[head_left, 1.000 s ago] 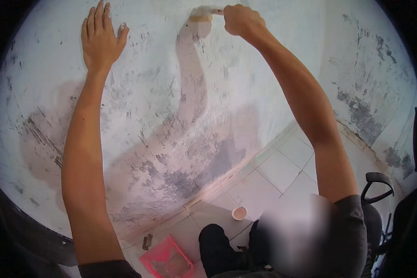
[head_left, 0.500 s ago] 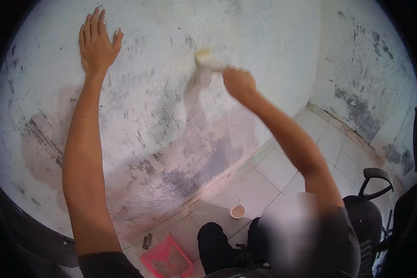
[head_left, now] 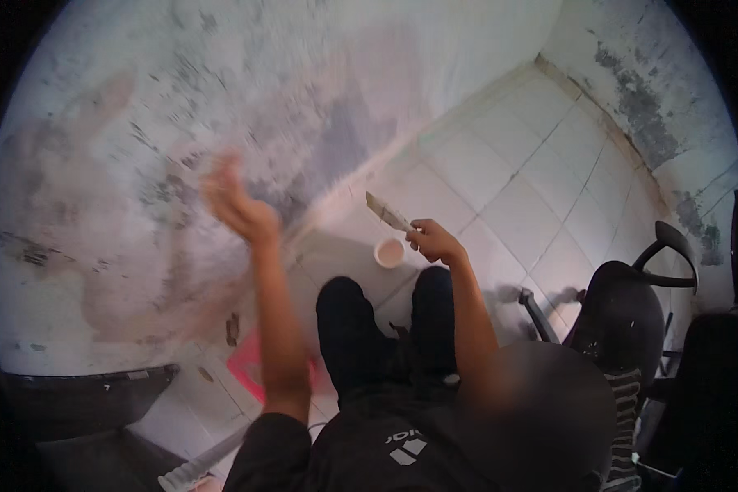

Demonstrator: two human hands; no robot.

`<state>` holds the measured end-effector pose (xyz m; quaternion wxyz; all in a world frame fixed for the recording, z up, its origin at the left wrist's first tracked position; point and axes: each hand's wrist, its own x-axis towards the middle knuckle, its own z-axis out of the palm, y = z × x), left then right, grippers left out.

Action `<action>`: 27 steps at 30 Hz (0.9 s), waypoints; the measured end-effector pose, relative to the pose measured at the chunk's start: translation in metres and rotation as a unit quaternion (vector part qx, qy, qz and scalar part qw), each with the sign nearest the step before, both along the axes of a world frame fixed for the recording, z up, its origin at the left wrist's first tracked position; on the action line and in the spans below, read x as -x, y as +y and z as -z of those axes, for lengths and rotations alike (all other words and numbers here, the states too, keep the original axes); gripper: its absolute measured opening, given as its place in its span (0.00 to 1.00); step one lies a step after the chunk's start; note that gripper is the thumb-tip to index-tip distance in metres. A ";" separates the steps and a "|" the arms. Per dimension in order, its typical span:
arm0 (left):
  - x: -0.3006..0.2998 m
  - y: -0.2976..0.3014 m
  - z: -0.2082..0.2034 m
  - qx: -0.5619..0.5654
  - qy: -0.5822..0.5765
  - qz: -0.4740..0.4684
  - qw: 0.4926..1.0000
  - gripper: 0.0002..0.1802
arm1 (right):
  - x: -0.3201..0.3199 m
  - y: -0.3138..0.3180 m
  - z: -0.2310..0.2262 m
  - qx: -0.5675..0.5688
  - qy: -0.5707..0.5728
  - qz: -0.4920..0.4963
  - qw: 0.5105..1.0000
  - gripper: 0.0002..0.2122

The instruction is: Painting a wall with a brush while holding a cup of paint.

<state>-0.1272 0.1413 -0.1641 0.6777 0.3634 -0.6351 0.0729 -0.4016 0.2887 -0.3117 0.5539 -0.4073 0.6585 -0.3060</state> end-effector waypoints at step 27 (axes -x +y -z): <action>0.073 0.100 0.369 -0.546 -0.323 0.223 0.740 0.56 | -0.022 -0.038 0.101 -0.195 0.420 -0.219 0.859 0.15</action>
